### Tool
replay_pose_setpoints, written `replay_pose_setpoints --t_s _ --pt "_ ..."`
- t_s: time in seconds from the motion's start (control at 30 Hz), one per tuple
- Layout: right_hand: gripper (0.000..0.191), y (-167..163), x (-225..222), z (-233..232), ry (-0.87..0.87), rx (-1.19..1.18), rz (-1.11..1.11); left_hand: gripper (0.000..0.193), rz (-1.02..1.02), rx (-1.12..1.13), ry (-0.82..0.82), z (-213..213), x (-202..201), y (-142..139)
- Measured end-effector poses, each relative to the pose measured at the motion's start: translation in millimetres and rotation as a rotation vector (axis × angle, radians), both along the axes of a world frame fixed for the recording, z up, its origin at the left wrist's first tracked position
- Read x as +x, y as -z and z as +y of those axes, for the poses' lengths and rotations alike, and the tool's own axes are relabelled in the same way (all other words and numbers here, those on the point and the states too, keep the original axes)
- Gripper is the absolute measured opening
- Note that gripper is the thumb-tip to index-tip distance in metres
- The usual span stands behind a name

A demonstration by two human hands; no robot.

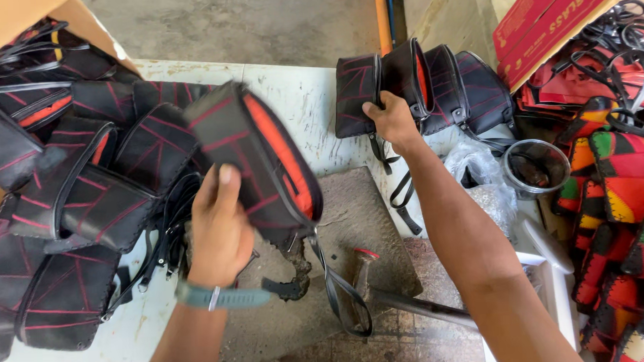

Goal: The person works through a batch of small black pouches at a workbench, turning and pressing each pouch, threading and attaching its strap, and hammering a fastener onto the pouch with a hammer on a wooden block. Finished pouches accumulate in a pile and a cardboard box on the table.

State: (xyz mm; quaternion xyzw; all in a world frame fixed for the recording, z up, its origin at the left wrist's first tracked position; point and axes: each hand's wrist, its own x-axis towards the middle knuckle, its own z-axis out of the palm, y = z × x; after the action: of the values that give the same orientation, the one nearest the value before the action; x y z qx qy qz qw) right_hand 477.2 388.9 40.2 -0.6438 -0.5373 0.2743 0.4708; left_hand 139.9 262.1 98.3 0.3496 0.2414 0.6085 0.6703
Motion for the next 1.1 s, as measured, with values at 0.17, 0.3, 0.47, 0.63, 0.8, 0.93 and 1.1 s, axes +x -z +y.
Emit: replay_pose_setpoints --t_s 0.17,0.3,0.47,0.63,0.8,0.93,1.1 --pt "0.029 -28 6 -12 0.181 0.047 -0.338 0.053 0.065 -0.081 0.048 112 80 7" --pt "0.028 -42 5 -20 0.169 -0.057 -0.258 0.061 0.16 -0.03 0.041 183 155 27" --pt "0.035 -32 12 -25 0.115 0.01 -0.187 0.054 1.044 0.0 -0.272 217 203 53" --pt "0.039 -18 27 -32 -0.003 0.115 -0.261 0.031 1.084 0.096 -0.446 209 186 65" --pt "0.037 -26 27 -47 -0.032 0.435 -0.551 0.041 1.128 0.386 -0.424 170 117 44" --pt "0.038 -43 25 -76 -0.052 0.268 -0.305 0.034 1.323 0.628 -0.418 113 17 12" --pt "0.033 -49 25 -118 -0.127 0.322 -0.302 0.051 1.621 0.667 -0.868 45 -148 -33"
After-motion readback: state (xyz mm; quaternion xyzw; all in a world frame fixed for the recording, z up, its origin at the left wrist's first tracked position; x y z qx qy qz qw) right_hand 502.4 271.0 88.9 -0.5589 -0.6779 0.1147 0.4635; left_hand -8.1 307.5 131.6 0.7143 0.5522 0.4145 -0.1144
